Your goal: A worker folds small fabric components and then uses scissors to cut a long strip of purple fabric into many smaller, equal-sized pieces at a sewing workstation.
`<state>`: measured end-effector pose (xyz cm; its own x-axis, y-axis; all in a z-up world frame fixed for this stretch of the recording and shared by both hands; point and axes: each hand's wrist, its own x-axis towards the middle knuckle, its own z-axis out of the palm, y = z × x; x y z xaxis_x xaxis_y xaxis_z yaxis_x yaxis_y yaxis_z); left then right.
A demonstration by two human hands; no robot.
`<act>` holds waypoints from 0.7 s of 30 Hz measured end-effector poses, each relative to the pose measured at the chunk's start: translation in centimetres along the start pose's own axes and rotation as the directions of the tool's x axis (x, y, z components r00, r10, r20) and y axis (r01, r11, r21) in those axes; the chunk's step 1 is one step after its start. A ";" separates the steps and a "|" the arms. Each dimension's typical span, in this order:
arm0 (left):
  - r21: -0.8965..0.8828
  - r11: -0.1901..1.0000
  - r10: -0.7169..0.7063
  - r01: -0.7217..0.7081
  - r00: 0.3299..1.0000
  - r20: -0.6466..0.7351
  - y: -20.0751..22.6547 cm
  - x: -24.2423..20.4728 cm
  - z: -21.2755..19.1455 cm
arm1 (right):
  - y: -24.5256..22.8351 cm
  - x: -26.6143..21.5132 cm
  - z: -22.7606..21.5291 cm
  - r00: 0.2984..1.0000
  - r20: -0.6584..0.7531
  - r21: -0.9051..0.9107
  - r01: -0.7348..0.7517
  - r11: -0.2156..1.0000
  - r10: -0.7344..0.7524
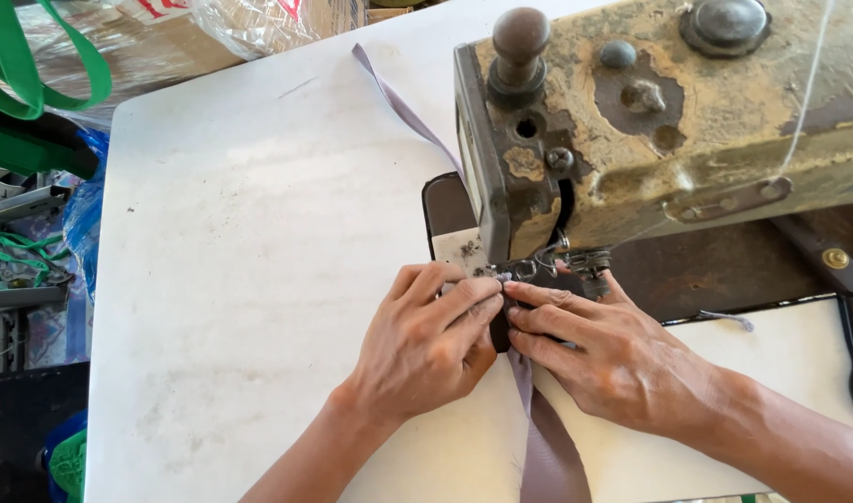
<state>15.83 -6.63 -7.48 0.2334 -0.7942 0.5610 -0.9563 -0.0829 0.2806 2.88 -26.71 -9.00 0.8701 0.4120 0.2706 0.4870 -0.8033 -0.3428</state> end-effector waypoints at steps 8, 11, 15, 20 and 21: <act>0.096 0.995 0.015 -0.016 1.000 0.013 -0.3 -0.3 0.2 | -0.2 1.0 0.2 0.998 -0.063 -0.019 -0.015 1.000 0.014; 0.148 0.989 -0.019 0.015 0.999 0.027 -0.4 -0.6 0.3 | -0.3 1.1 0.2 0.990 0.020 -0.192 -0.134 0.972 0.141; 0.152 0.985 -0.082 0.077 0.996 0.027 0.0 -0.8 0.4 | -0.2 1.7 -0.3 0.995 -0.056 -0.145 -0.095 0.985 0.088; 0.189 0.978 -0.103 0.092 0.993 0.049 0.3 -1.0 0.3 | -0.3 1.5 0.0 0.994 -0.039 -0.118 -0.109 0.987 0.105; 0.192 0.977 -0.108 0.098 0.993 0.042 0.4 -1.1 0.4 | -0.3 1.3 0.2 0.992 -0.013 -0.129 -0.124 0.984 0.124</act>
<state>15.10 -6.02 -8.25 0.3272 -0.8056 0.4940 -0.9449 -0.2741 0.1790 3.91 -25.83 -8.67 0.9226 0.3039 0.2376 0.3611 -0.8971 -0.2547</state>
